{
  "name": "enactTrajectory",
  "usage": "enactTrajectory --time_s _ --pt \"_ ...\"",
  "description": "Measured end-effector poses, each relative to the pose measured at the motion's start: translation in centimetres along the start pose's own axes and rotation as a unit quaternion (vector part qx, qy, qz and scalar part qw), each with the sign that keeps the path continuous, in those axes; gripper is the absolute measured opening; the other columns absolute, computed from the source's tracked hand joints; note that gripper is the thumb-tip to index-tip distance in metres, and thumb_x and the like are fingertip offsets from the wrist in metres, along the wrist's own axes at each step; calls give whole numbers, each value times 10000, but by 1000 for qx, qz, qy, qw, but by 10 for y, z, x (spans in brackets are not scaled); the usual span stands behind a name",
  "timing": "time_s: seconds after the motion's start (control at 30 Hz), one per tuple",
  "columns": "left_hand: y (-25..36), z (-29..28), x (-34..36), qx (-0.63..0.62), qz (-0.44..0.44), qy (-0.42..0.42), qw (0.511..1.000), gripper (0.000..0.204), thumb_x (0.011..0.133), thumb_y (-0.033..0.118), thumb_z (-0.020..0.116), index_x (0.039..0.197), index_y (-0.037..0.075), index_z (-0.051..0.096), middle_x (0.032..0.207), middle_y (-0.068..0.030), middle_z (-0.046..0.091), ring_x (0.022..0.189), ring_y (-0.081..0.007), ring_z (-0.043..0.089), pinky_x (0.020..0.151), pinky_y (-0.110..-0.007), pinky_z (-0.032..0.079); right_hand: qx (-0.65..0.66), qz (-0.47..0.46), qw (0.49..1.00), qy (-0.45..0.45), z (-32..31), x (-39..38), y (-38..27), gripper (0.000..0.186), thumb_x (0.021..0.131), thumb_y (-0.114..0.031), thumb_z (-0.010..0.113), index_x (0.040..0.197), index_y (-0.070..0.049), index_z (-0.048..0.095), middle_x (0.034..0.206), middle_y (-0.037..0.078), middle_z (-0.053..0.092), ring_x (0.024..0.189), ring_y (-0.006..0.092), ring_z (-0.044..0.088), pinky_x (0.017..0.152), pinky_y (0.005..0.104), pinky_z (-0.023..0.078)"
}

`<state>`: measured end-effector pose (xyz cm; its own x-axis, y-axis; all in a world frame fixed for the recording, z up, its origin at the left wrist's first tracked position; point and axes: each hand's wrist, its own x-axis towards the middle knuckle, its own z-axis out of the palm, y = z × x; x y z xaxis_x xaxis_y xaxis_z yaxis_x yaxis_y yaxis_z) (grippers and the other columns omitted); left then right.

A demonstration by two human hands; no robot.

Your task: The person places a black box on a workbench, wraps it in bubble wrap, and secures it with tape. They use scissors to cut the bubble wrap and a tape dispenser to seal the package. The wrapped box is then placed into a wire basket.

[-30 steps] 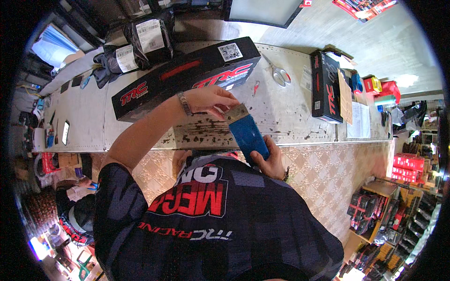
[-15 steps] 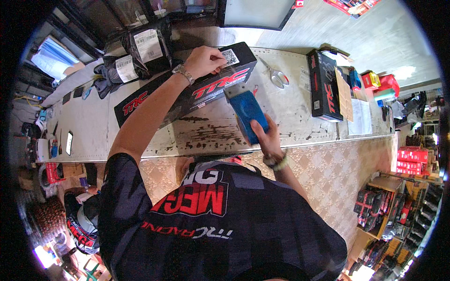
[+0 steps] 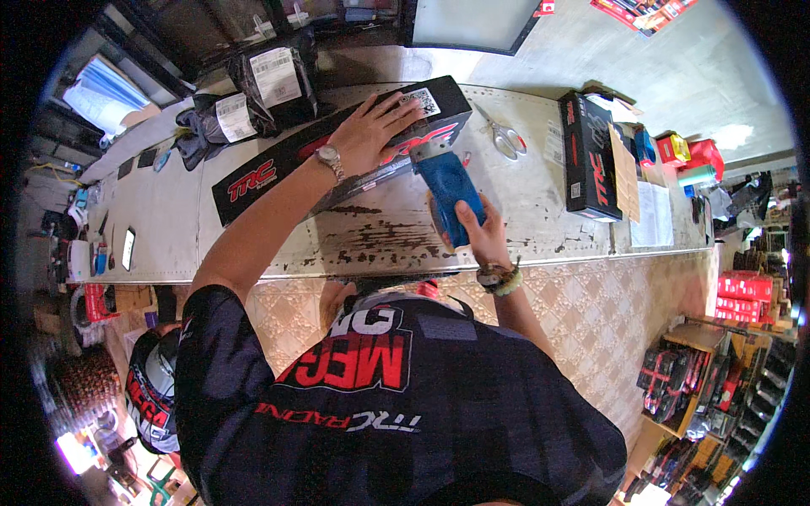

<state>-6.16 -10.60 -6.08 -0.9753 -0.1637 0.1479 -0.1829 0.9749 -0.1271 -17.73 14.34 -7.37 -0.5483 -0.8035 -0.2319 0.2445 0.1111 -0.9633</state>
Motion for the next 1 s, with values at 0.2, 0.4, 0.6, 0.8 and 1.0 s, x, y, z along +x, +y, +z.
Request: enactTrajectory --time_s 0.2,0.4,0.6,0.8,1.0 --pt "-3 13 3 -24 -7 28 999 757 870 291 600 1506 217 196 1562 -20 209 1428 -230 217 1175 -451 194 -141 -7 990 10 -7 -18 -13 387 909 -348 638 919 36 583 739 88 637 665 126 624 575 303 488" --pt "10 1 -2 55 1 11 998 694 866 274 593 1480 307 272 1564 -31 201 1429 -269 198 1121 -607 199 -361 6 932 23 9 30 -1 612 842 -553 590 911 54 618 774 270 644 780 435 651 662 455 490" --pt "19 30 7 206 86 16 975 593 879 149 493 1450 227 353 1558 16 206 1434 -217 175 1122 -501 286 -597 -31 787 -153 28 73 11 613 843 -558 563 837 47 662 830 277 656 813 402 660 716 461 511" --pt "48 132 -12 -183 0 -167 969 618 846 163 560 1429 118 358 1422 -81 433 1318 -236 409 1056 -308 402 -605 49 766 -211 21 23 76 559 848 -534 560 941 7 663 876 278 654 857 425 648 764 493 507" --pt "118 161 -116 -672 -234 -221 667 533 940 425 536 1359 102 469 1300 -92 570 1216 -208 532 1000 -350 421 -440 -42 849 -291 -11 -47 65 500 857 -432 617 1066 19 561 848 251 653 808 416 650 701 451 507"
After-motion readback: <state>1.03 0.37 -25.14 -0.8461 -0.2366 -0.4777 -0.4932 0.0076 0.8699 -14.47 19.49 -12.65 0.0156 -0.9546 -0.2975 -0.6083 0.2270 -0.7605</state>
